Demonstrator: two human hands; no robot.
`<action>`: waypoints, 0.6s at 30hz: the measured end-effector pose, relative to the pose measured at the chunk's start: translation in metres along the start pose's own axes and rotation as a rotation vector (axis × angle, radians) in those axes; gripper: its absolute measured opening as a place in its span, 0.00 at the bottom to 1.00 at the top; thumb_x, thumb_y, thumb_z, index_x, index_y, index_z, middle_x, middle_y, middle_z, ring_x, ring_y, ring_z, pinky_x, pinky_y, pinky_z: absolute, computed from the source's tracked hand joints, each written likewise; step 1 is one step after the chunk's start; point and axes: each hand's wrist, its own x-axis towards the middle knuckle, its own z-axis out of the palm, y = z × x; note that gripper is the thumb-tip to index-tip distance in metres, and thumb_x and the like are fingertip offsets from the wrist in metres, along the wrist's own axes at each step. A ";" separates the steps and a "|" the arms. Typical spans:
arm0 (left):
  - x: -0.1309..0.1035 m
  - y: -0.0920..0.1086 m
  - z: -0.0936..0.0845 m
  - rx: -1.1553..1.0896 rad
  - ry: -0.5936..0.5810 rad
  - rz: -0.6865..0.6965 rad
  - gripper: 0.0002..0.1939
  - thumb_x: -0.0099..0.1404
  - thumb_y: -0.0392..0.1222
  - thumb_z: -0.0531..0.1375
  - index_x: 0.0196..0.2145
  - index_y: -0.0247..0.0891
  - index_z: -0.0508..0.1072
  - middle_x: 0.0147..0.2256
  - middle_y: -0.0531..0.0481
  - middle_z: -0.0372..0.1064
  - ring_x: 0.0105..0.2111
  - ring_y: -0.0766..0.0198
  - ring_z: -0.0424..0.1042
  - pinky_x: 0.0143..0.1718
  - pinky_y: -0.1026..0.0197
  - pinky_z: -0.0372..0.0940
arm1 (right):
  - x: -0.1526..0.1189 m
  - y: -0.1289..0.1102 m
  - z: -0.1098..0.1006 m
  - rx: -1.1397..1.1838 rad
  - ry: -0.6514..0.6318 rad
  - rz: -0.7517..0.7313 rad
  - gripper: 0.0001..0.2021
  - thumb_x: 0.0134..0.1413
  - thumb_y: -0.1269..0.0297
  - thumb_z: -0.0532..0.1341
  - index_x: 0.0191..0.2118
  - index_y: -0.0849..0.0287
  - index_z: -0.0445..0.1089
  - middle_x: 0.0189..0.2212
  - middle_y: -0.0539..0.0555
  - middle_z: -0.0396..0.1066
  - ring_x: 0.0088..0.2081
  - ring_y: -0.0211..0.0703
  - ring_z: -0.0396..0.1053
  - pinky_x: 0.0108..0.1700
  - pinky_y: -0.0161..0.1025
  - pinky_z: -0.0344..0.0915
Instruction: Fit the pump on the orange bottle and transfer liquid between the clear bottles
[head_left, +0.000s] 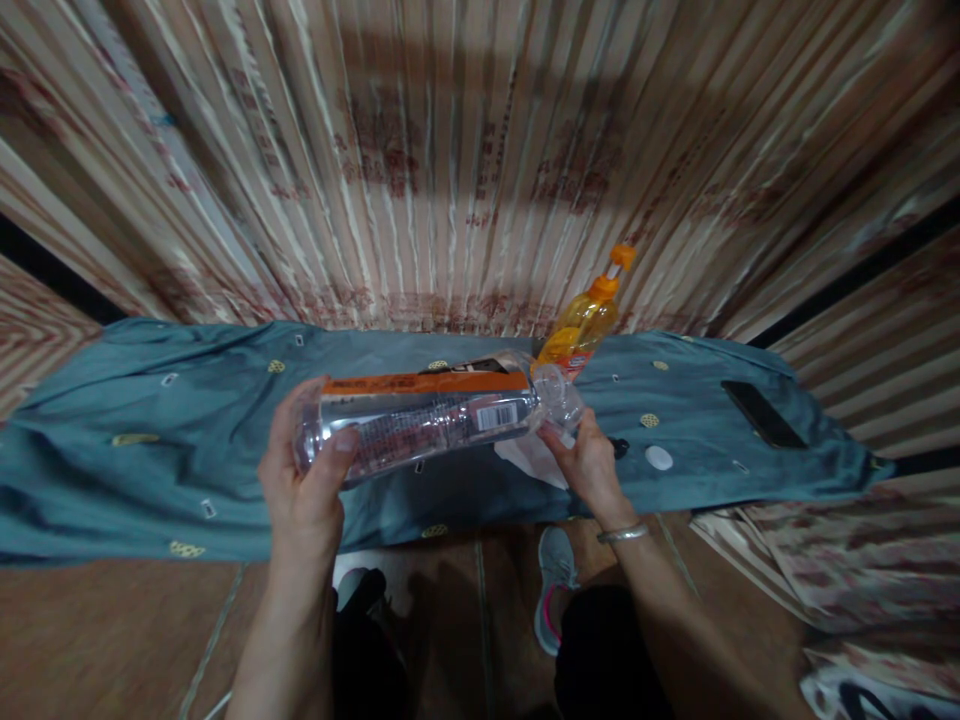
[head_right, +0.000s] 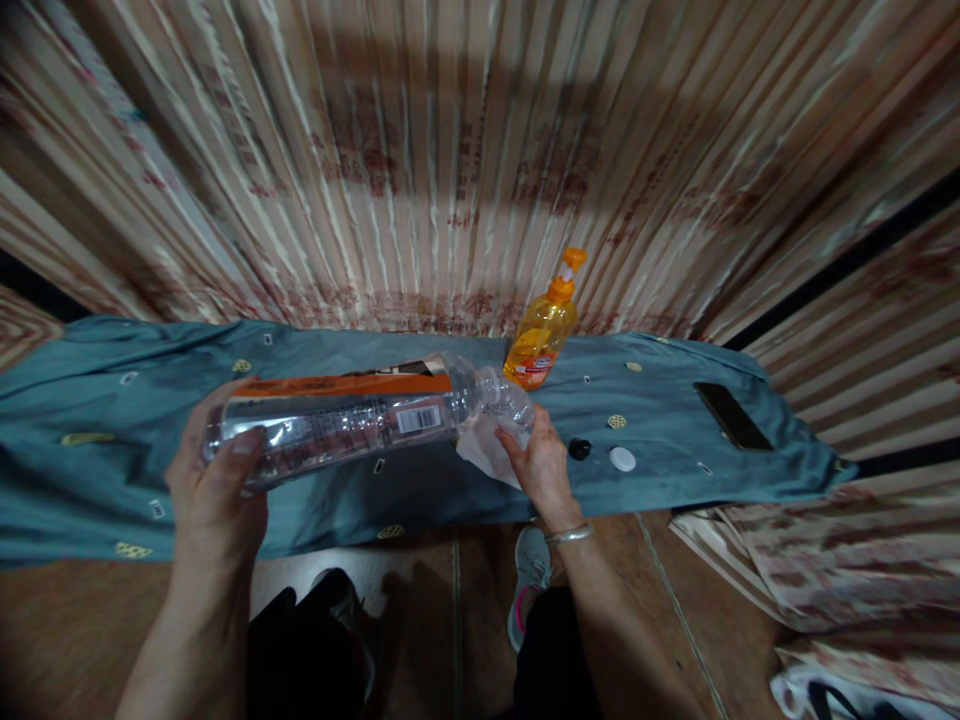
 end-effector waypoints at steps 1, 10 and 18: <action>0.000 0.000 0.000 -0.001 0.001 0.000 0.27 0.54 0.56 0.68 0.51 0.46 0.77 0.44 0.51 0.76 0.44 0.53 0.74 0.50 0.50 0.67 | 0.000 0.000 0.000 0.000 -0.004 0.005 0.28 0.60 0.36 0.55 0.50 0.58 0.65 0.37 0.62 0.78 0.39 0.56 0.78 0.39 0.46 0.72; 0.001 -0.002 -0.001 0.001 0.007 -0.017 0.30 0.52 0.59 0.69 0.51 0.44 0.78 0.45 0.49 0.76 0.45 0.51 0.74 0.51 0.48 0.66 | 0.001 0.000 -0.001 0.015 -0.028 0.024 0.30 0.59 0.36 0.56 0.51 0.60 0.65 0.38 0.63 0.78 0.39 0.58 0.78 0.39 0.47 0.72; 0.000 -0.002 -0.002 0.034 -0.010 0.003 0.28 0.55 0.57 0.67 0.52 0.46 0.76 0.46 0.49 0.75 0.46 0.51 0.74 0.52 0.48 0.67 | 0.000 0.000 0.000 0.016 -0.007 0.015 0.29 0.60 0.36 0.56 0.49 0.58 0.65 0.37 0.62 0.78 0.39 0.57 0.78 0.39 0.47 0.72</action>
